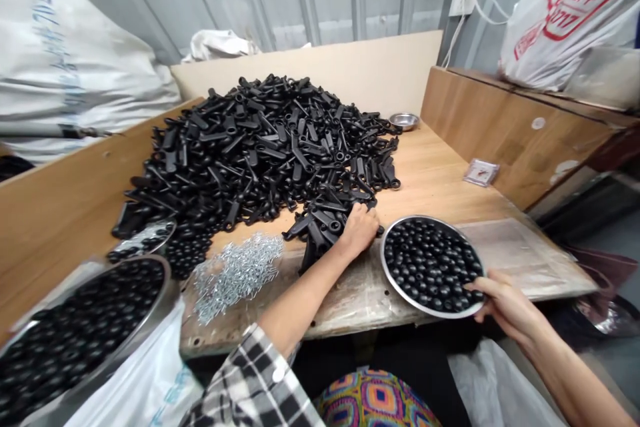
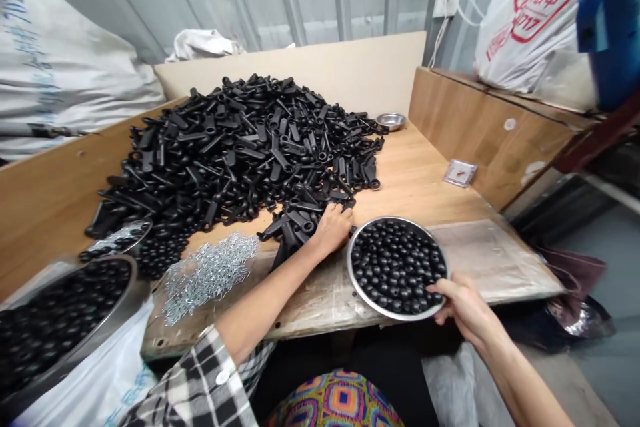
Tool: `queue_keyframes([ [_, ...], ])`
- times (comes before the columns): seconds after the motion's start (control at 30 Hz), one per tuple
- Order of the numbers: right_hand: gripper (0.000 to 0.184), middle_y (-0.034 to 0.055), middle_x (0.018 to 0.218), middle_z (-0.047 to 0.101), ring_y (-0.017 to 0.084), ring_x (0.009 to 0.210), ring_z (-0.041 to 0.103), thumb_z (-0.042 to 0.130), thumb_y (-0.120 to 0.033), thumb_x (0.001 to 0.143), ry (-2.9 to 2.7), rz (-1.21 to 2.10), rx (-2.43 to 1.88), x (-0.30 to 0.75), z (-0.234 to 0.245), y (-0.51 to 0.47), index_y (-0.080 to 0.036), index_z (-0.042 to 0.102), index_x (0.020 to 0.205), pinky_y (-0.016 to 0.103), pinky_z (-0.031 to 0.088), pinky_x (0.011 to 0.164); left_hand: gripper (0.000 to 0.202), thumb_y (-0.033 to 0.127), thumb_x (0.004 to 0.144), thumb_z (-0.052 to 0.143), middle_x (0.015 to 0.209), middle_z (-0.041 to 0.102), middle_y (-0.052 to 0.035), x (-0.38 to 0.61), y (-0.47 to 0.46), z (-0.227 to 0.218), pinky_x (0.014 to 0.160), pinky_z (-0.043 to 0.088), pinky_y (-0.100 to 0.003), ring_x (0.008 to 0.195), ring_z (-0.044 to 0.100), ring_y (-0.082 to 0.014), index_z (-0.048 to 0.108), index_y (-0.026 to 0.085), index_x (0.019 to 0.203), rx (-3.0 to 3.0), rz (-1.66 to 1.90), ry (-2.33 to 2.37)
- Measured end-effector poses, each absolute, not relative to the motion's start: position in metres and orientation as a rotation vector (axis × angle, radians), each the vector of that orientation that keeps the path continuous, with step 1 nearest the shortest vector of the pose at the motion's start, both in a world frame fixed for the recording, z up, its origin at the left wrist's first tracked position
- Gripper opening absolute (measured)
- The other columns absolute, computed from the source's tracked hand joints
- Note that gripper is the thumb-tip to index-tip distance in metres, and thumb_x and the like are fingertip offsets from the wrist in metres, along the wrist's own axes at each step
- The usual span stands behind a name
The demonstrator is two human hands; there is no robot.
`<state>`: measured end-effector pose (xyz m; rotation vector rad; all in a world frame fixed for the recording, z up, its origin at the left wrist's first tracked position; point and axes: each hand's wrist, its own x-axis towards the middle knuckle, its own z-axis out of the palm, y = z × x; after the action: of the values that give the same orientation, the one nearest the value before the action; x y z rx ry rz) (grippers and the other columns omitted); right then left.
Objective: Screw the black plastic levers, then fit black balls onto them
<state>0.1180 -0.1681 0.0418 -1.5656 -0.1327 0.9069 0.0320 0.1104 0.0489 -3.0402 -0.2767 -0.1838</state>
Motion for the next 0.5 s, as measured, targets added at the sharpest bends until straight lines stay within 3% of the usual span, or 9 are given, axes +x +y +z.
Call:
queue_keyframes([
  [0.1,0.017,-0.003,0.046,0.053,0.01,0.034,0.048,0.063,-0.022,0.058,-0.192,0.937,-1.6,0.102,0.045,-0.145,-0.016,0.048,0.064,0.02,0.041,0.029,0.031,0.013,0.087,0.033,0.1,0.058,-0.013,0.017,0.129,0.049,0.095,0.023,-0.044,0.105,0.041,-0.0256,0.063,0.012,0.093,-3.027,-0.258,-0.26],
  [0.23,0.02,-0.0054,0.046,0.052,0.011,0.033,0.049,0.059,-0.022,0.059,-0.262,0.968,-1.62,0.087,0.046,-0.119,-0.017,0.048,0.075,0.02,0.04,0.029,0.028,0.011,0.085,0.037,0.104,0.059,-0.013,-0.004,0.155,0.047,0.092,0.025,-0.046,0.11,0.04,-0.0271,0.064,0.015,0.091,-3.073,-0.337,-0.296],
  [0.37,0.024,-0.0054,0.049,0.054,0.012,0.034,0.05,0.057,-0.023,0.059,-0.312,0.968,-1.656,0.078,0.044,-0.097,-0.017,0.046,0.08,0.02,0.041,0.03,0.02,0.01,0.079,0.044,0.093,0.062,-0.0129,-0.018,0.177,0.044,0.09,0.029,-0.043,0.114,0.04,-0.0269,0.063,0.015,0.074,-3.2,-0.414,-0.375],
  [0.5,0.026,-0.0041,0.048,0.055,0.012,0.033,0.049,0.057,-0.027,0.063,-0.394,0.962,-1.733,0.08,0.047,-0.09,-0.016,0.047,0.085,0.022,0.041,0.031,0.017,0.013,0.074,0.051,0.094,0.064,-0.0088,-0.021,0.186,0.048,0.092,0.034,-0.038,0.112,0.045,-0.0228,0.064,0.018,0.083,-3.382,-0.639,-0.528],
])
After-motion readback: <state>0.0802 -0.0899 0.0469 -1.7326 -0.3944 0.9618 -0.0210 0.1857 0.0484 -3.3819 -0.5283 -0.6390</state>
